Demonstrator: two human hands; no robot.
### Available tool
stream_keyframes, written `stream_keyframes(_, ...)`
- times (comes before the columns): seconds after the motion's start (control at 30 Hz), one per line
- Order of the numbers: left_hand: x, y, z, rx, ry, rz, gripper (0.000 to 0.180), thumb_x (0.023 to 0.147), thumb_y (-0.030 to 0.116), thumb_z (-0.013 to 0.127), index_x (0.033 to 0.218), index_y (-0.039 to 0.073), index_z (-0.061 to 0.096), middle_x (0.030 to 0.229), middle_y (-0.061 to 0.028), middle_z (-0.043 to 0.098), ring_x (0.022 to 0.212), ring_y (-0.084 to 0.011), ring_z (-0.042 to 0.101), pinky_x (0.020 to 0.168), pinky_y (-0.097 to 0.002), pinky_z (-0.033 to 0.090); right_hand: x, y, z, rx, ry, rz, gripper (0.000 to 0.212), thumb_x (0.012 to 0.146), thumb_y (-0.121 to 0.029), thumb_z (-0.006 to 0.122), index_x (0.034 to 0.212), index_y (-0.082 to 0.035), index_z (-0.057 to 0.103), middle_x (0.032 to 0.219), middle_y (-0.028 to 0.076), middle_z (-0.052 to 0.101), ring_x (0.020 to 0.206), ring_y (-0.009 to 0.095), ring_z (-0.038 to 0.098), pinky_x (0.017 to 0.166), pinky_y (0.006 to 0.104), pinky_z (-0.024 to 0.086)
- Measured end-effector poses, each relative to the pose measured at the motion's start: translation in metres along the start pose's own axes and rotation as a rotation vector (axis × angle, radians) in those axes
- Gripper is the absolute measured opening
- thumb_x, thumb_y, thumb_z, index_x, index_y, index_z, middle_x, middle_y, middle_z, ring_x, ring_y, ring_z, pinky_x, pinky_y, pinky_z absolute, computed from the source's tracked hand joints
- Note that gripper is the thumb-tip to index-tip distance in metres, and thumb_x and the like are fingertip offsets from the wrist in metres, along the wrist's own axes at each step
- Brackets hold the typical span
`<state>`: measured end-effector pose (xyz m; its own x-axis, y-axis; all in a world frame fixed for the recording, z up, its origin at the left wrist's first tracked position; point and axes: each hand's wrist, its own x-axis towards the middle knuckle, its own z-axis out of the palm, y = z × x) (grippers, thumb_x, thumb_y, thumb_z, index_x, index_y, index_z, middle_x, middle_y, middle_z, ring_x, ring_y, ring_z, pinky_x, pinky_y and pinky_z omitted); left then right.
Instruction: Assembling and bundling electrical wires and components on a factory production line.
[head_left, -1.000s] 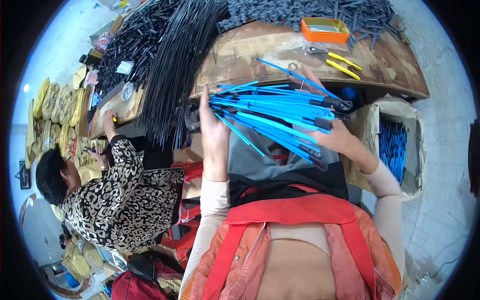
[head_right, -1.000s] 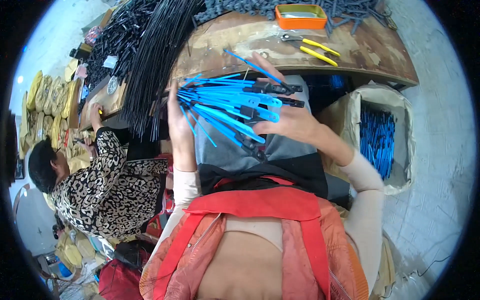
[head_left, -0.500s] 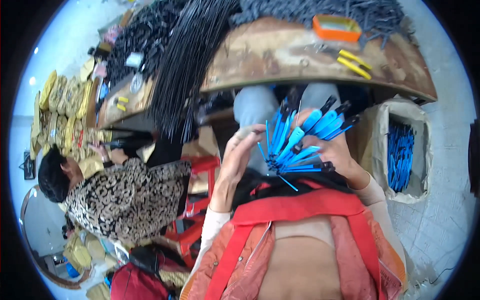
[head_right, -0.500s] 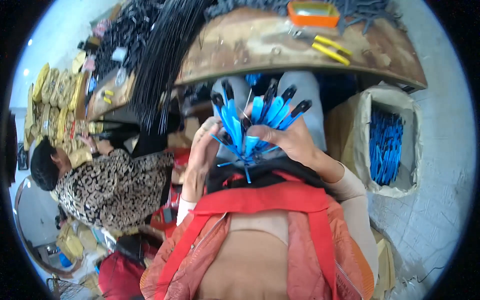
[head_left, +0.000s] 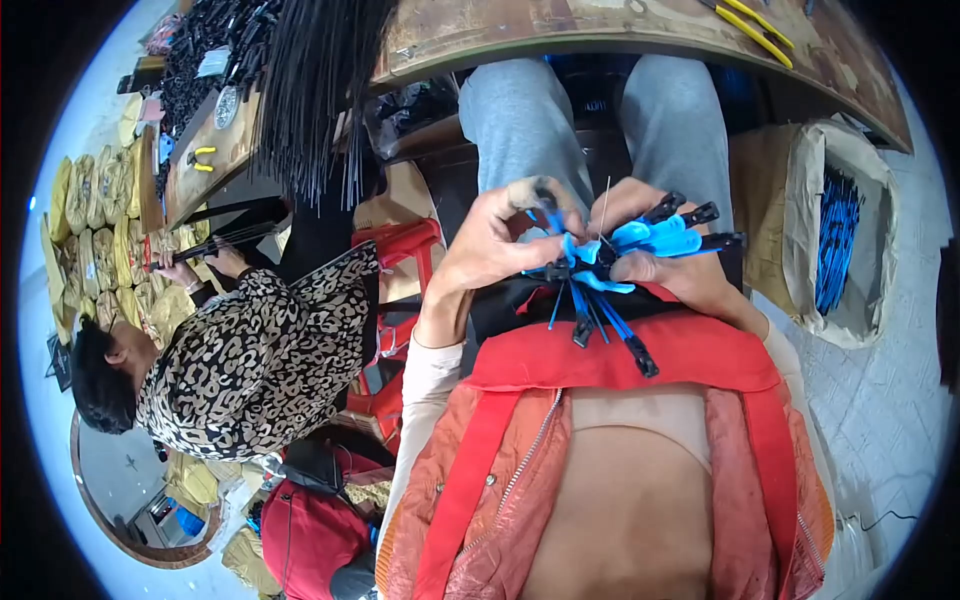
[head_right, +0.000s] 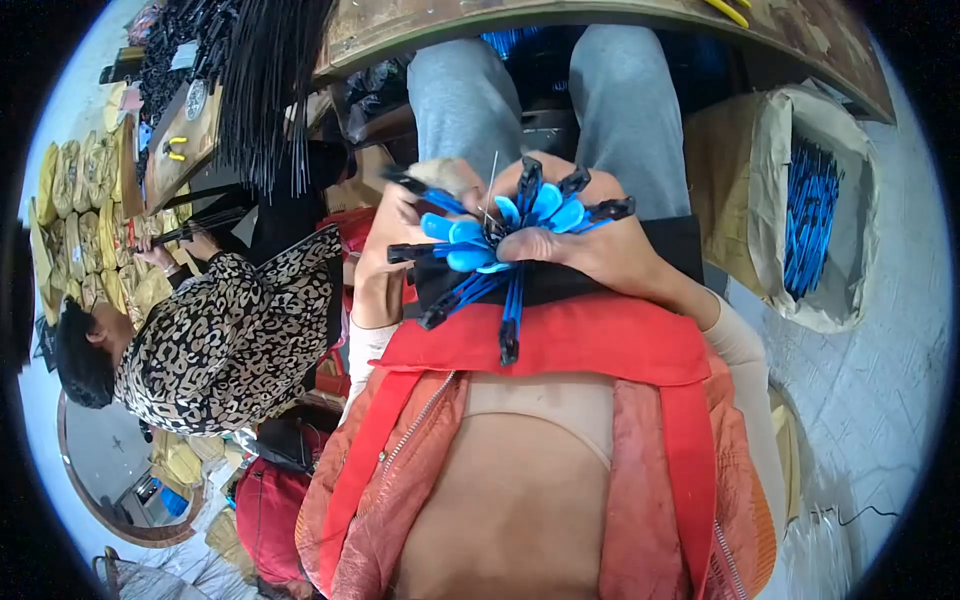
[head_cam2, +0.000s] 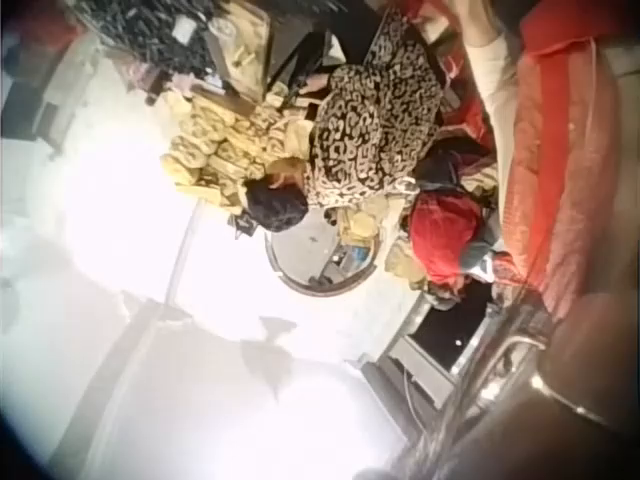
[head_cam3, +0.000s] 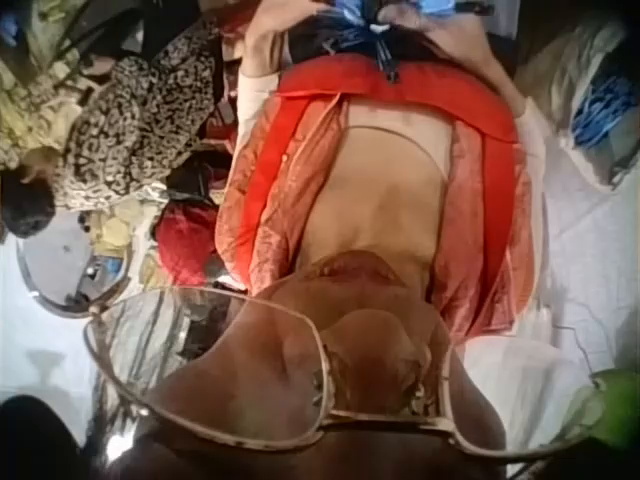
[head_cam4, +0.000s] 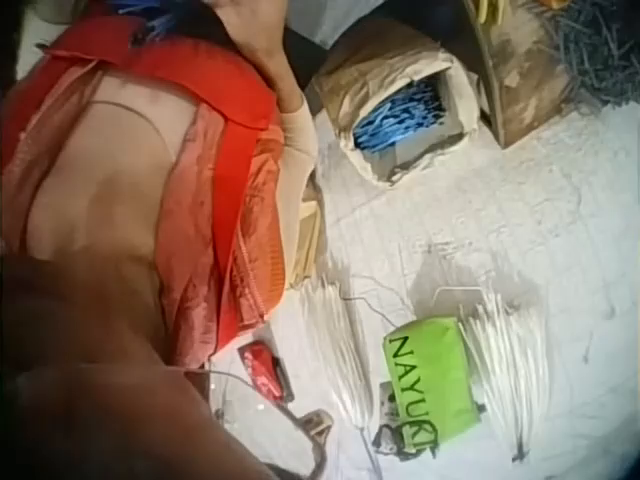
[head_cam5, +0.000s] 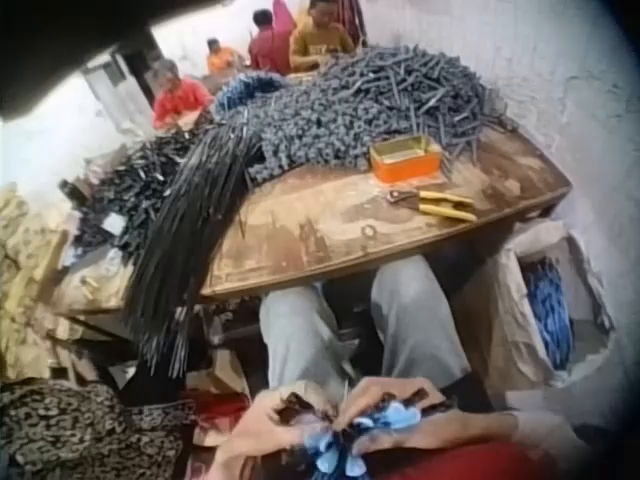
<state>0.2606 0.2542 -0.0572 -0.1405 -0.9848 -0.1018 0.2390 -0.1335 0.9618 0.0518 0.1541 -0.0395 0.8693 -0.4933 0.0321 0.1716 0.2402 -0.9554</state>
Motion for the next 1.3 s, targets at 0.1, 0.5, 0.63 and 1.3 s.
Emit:
stream_keyframes(0.1, 0.008, 0.011, -0.002, 0.023, -0.105, 0.169, 0.021, 0.073, -0.001, 0.077, 0.091, 0.003, 0.067, 0.091, -0.0038, 0.064, 0.086, -0.0134, 0.062, 0.078, -0.0268, 0.049, 0.001, 0.006, 0.003, 0.084, 0.007, -0.007, 0.038, 0.075, -0.012, 0.082, 0.104, -0.002, 0.060, 0.097, 0.005, 0.059, 0.090, 0.013, 0.056, 0.080, 0.0274, 0.045)
stream_keyframes(0.5, 0.031, 0.002, 0.013, 0.229, 0.201, 0.176, 0.012, 0.080, 0.002, 0.070, 0.092, 0.002, 0.070, 0.084, -0.0056, 0.065, 0.076, -0.0123, 0.063, 0.069, -0.0261, 0.049, 0.030, 0.020, -0.028, 0.215, -0.056, 0.012, 0.048, 0.070, -0.010, 0.087, 0.104, -0.007, 0.053, 0.100, 0.001, 0.054, 0.092, 0.009, 0.053, 0.082, 0.0246, 0.043)
stream_keyframes(0.63, 0.030, 0.010, 0.005, 0.052, 0.123, 0.025, 0.012, 0.090, 0.011, 0.067, 0.096, 0.000, 0.065, 0.086, -0.0063, 0.068, 0.079, -0.0103, 0.061, 0.069, -0.0262, 0.049, 0.030, 0.013, -0.035, 0.076, 0.034, 0.002, 0.037, 0.073, -0.014, 0.085, 0.097, -0.005, 0.059, 0.097, 0.003, 0.056, 0.093, 0.011, 0.055, 0.082, 0.0256, 0.043)
stream_keyframes(1.3, 0.023, 0.035, 0.005, -0.022, -0.139, -0.045, 0.007, 0.085, 0.004, 0.070, 0.089, -0.002, 0.069, 0.077, -0.0051, 0.067, 0.073, -0.0090, 0.061, 0.065, -0.0249, 0.047, 0.029, -0.014, -0.037, -0.025, -0.340, 0.078, 0.016, 0.081, -0.019, 0.070, 0.086, -0.005, 0.064, 0.097, 0.008, 0.055, 0.090, 0.018, 0.054, 0.081, 0.0295, 0.042)
